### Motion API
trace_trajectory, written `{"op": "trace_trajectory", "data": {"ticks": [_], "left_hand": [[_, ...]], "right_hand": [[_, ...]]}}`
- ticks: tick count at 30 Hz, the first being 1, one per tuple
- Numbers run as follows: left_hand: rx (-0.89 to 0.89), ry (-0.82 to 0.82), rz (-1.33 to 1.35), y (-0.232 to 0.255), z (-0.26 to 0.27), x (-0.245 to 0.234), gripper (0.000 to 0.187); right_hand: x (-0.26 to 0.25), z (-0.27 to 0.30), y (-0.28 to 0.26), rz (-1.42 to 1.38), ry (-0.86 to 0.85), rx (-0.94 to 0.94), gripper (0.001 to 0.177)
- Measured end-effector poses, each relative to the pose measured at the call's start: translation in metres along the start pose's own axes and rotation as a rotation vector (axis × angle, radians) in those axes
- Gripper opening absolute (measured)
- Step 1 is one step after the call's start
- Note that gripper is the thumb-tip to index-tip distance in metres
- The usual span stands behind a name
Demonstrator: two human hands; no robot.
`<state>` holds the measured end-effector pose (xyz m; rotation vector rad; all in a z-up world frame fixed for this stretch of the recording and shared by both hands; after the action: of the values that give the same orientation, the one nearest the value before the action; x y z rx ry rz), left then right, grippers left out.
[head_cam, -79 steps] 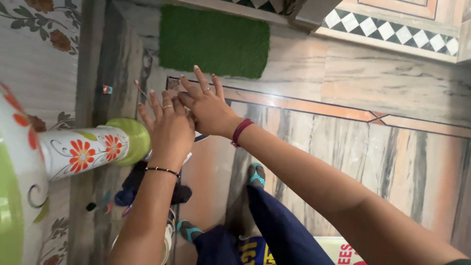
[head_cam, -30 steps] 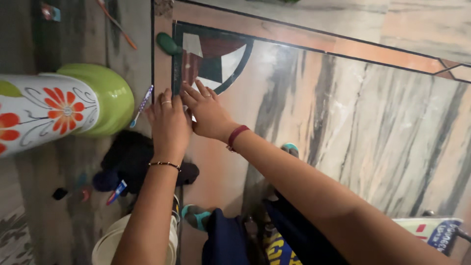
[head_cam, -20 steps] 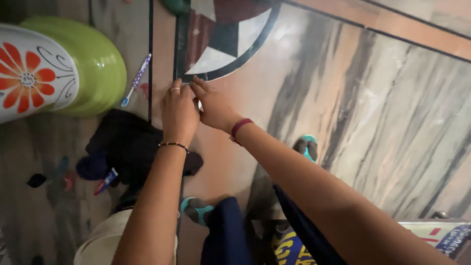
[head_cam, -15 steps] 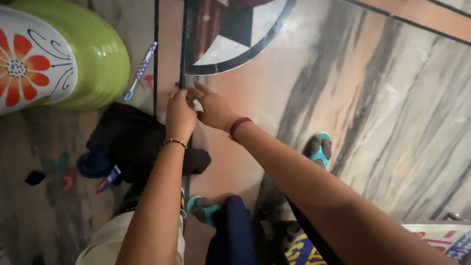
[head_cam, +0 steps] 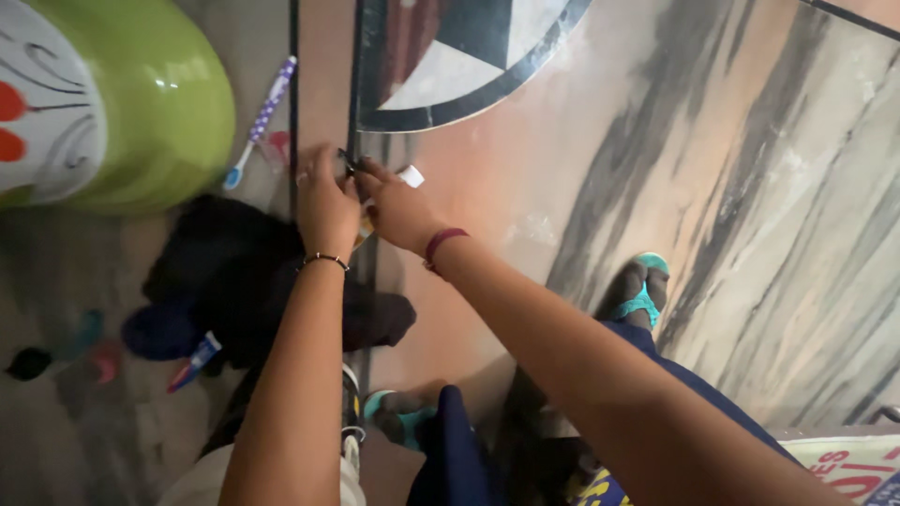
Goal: The person organizes bathroom items by picking up a yellow tube, a black comb, a white stick, a small brown object, a green bar of soap, a white tube, a pink tube, and a toothbrush from the floor and placing them on the sink ledge. The person is wearing blue flip-flops.
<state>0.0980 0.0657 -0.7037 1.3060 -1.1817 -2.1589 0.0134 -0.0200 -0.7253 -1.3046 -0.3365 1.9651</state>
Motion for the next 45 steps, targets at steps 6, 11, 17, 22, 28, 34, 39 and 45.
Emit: {"op": "trace_trajectory", "data": {"ticks": [6,11,17,22,28,34,39,45], "left_hand": [[-0.235,-0.028,0.241,-0.026,0.001,0.036,0.031],[-0.448,0.036,0.779,-0.042,0.025,0.047,0.026],[-0.422,0.112,0.697,0.044,0.046,0.022,0.022],[-0.410,0.224,0.798,0.186,0.068,-0.005,0.035],[-0.331,0.268,1.083,0.377,0.070,-0.038,0.019],[-0.170,0.265,0.983,0.564,0.080,-0.107,0.013],[-0.101,0.144,1.062,0.705,0.116,-0.171,0.015],[0.116,0.125,1.024,0.850,0.199,-0.258,0.014]], "right_hand": [[-0.001,0.008,-0.009,-0.125,0.157,-0.116,0.061],[-0.023,0.020,-0.018,-0.284,0.258,-0.083,0.069],[-0.121,0.083,-0.034,-0.218,0.351,0.119,0.031],[-0.252,0.144,-0.060,-0.266,0.518,0.143,0.023],[-0.422,0.211,-0.102,-0.218,0.661,0.100,0.016],[-0.587,0.289,-0.156,-0.255,0.736,0.000,0.015],[-0.705,0.378,-0.205,-0.356,0.702,-0.034,0.018],[-0.803,0.513,-0.290,-0.367,0.741,-0.086,0.023]]}}
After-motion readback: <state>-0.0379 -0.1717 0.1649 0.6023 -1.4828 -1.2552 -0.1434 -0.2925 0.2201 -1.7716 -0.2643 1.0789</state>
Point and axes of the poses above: each hand's wrist, its own z-axis away from the middle knuckle, its own x-axis out of the palm, y = z × x, the point moved 10 cm from there along -z, towards the middle knuckle, and after that the axes turned 14 degrees about z, right-handed, at the moved point
